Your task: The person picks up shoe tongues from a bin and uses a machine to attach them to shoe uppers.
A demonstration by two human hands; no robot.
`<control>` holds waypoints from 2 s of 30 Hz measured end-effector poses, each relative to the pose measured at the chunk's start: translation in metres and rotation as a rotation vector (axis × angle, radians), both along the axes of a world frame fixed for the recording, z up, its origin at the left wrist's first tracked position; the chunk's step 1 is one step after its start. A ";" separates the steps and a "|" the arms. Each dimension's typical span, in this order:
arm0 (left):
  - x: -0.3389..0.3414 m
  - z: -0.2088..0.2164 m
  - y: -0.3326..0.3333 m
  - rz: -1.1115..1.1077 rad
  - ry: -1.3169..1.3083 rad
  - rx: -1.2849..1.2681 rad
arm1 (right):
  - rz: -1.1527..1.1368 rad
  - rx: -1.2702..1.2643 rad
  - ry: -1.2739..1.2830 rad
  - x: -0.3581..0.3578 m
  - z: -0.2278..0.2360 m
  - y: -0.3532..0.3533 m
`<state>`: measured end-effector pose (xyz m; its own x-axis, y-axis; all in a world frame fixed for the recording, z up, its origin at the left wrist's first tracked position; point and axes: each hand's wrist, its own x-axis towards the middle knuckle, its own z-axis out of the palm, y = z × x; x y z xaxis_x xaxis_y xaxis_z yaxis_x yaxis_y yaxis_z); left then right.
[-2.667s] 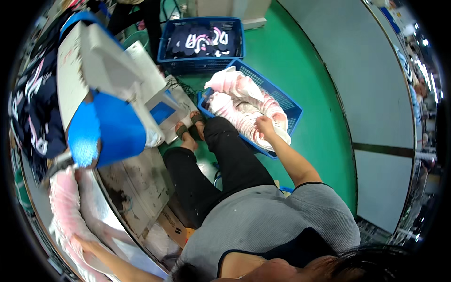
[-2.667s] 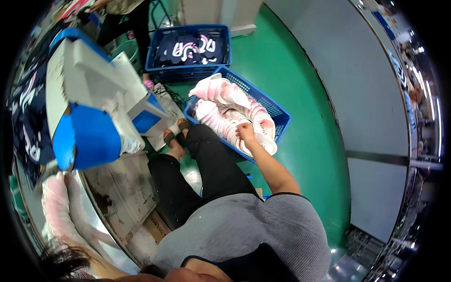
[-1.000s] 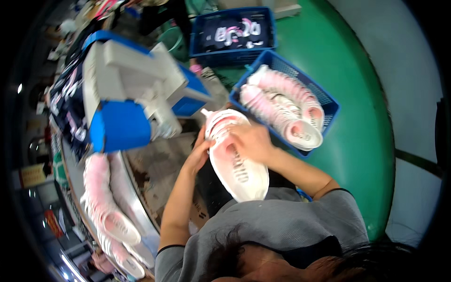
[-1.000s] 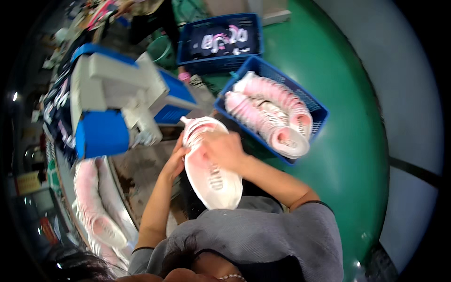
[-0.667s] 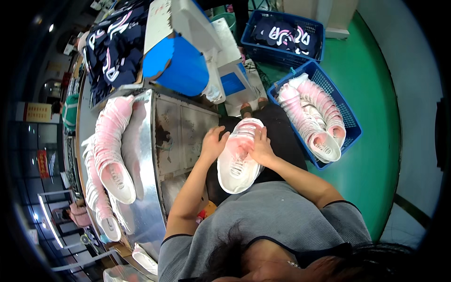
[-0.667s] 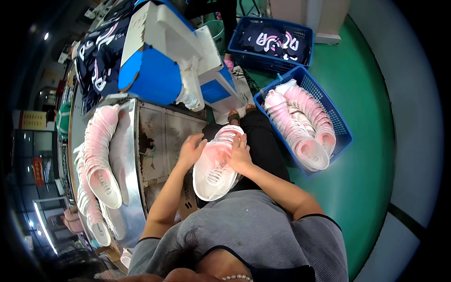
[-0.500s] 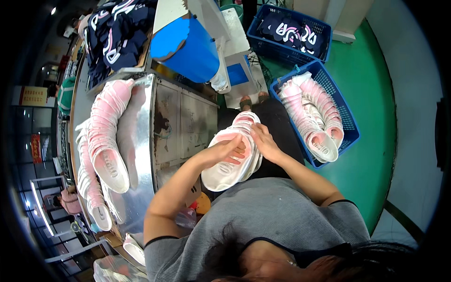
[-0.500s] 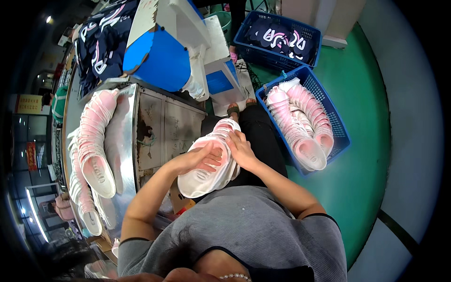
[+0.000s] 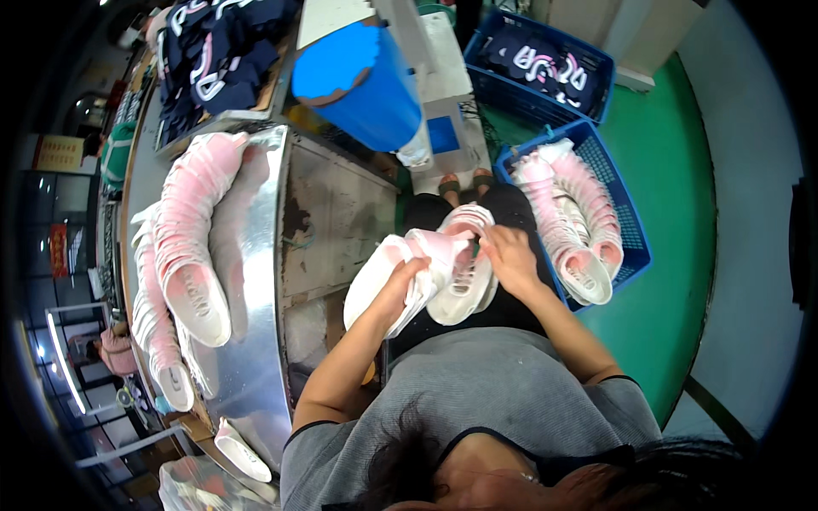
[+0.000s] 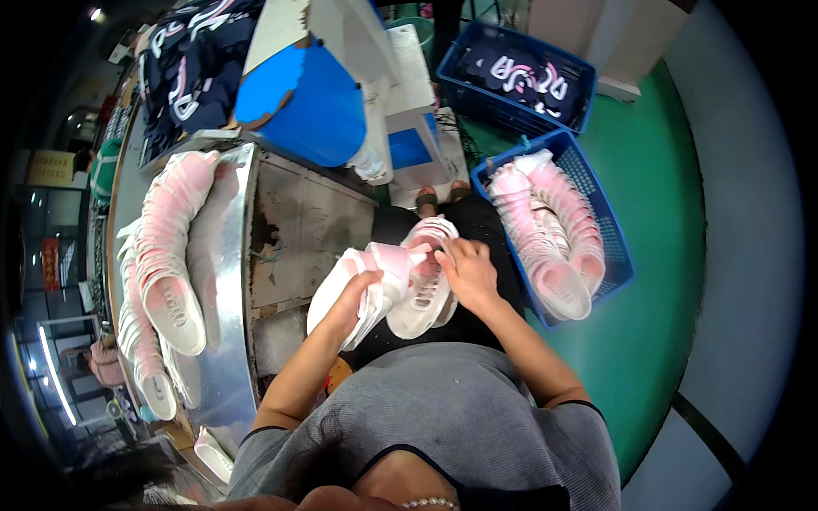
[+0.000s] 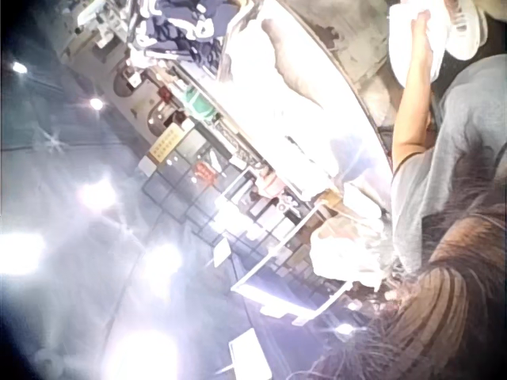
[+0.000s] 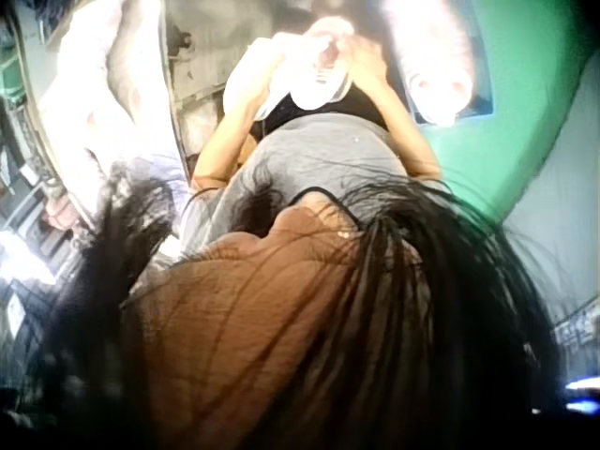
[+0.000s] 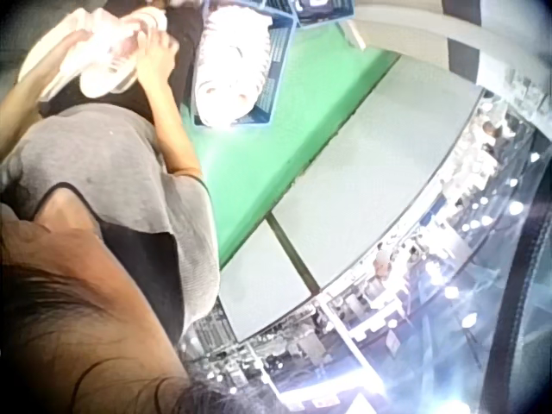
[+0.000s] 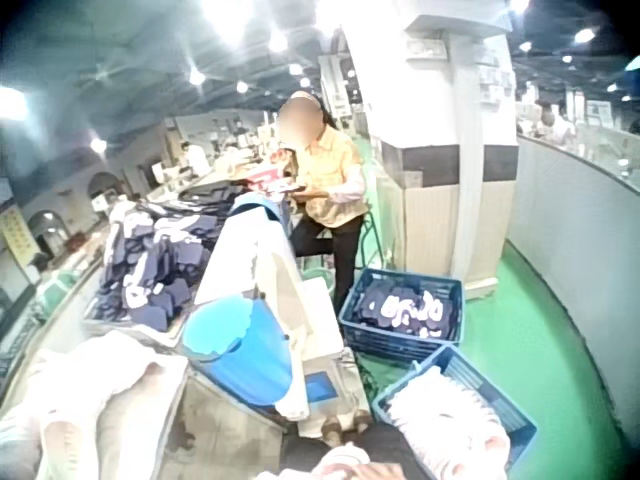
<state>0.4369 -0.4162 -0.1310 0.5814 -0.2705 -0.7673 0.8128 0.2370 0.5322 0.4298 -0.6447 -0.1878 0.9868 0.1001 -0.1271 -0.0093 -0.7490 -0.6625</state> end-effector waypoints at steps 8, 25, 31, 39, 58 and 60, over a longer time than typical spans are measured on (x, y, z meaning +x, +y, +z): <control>0.036 0.040 0.028 0.231 -0.274 -0.002 | -0.081 1.127 0.195 0.074 0.022 0.078; 0.105 0.042 0.024 0.073 -0.502 0.132 | -0.018 0.992 0.162 0.135 0.052 0.073; 0.139 0.020 0.016 0.131 -0.555 0.126 | -0.074 1.088 0.186 0.171 0.038 0.071; 0.181 0.001 0.012 0.319 -0.220 -0.207 | -0.086 1.052 0.360 0.201 0.037 0.063; 0.067 0.061 -0.007 0.281 -0.787 0.384 | -0.233 1.476 0.160 0.112 0.061 0.088; 0.065 0.052 0.002 0.332 -0.732 0.400 | -0.326 1.599 0.169 0.114 0.051 0.088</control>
